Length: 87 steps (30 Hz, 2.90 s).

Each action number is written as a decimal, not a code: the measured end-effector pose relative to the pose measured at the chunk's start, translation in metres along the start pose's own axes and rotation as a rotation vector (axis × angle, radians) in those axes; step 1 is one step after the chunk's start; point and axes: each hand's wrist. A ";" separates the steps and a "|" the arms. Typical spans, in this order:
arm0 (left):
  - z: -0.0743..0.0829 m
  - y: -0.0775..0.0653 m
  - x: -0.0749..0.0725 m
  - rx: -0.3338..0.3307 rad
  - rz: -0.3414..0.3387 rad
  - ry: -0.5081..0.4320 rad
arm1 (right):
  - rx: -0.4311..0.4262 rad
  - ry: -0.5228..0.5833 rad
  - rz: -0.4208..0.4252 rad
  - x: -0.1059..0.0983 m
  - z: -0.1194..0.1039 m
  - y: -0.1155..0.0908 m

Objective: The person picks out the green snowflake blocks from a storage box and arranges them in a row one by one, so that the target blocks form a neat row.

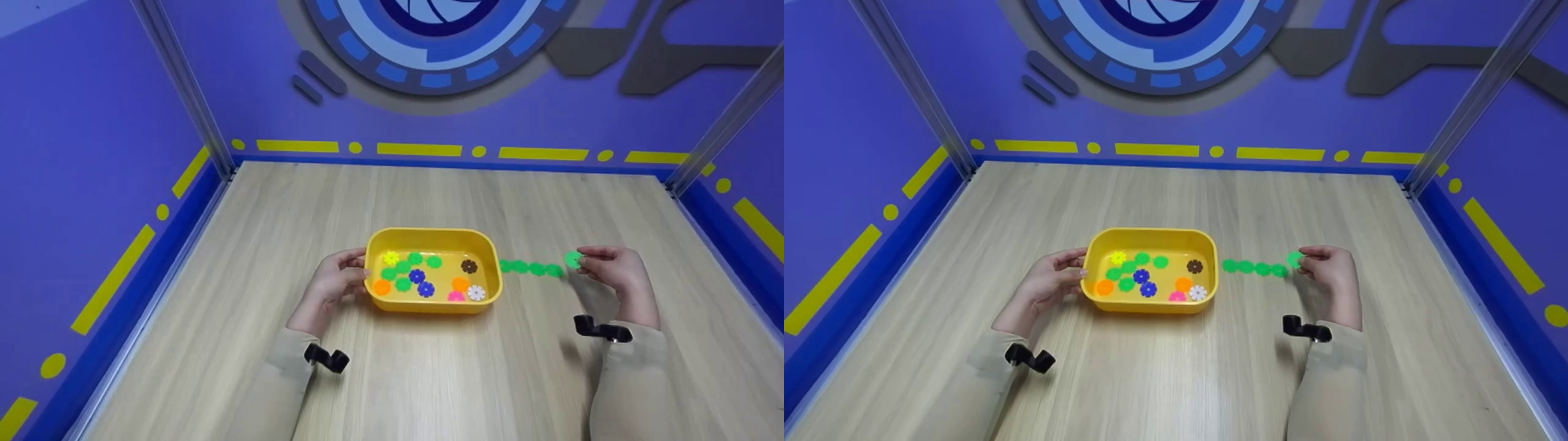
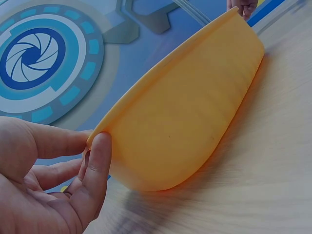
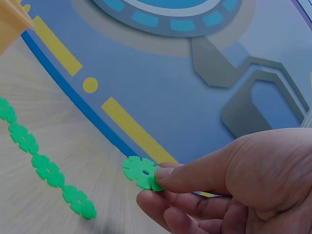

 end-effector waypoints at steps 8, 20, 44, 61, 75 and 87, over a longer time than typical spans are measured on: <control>-0.001 0.002 0.000 0.008 0.004 0.009 | 0.043 -0.037 0.027 0.001 0.010 0.005; 0.000 0.000 -0.001 0.009 0.000 0.012 | 0.056 -0.006 0.060 0.008 0.021 0.010; 0.000 -0.001 0.000 0.020 -0.010 0.000 | 0.071 -0.124 0.068 0.007 0.015 0.006; 0.000 -0.002 0.000 0.019 -0.003 0.001 | 0.042 -0.103 0.123 0.007 0.009 0.005; 0.001 0.000 0.000 0.032 -0.014 -0.010 | -0.030 -0.090 0.084 0.022 -0.007 0.005; 0.000 -0.001 0.000 0.020 -0.009 0.002 | -0.113 -0.126 0.050 0.039 -0.019 0.003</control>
Point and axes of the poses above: each hand's wrist, its own y-axis towards the middle knuckle, its own x-axis out of the palm, z = x × y, and after that the axes turned 12 degrees about y, right-handed
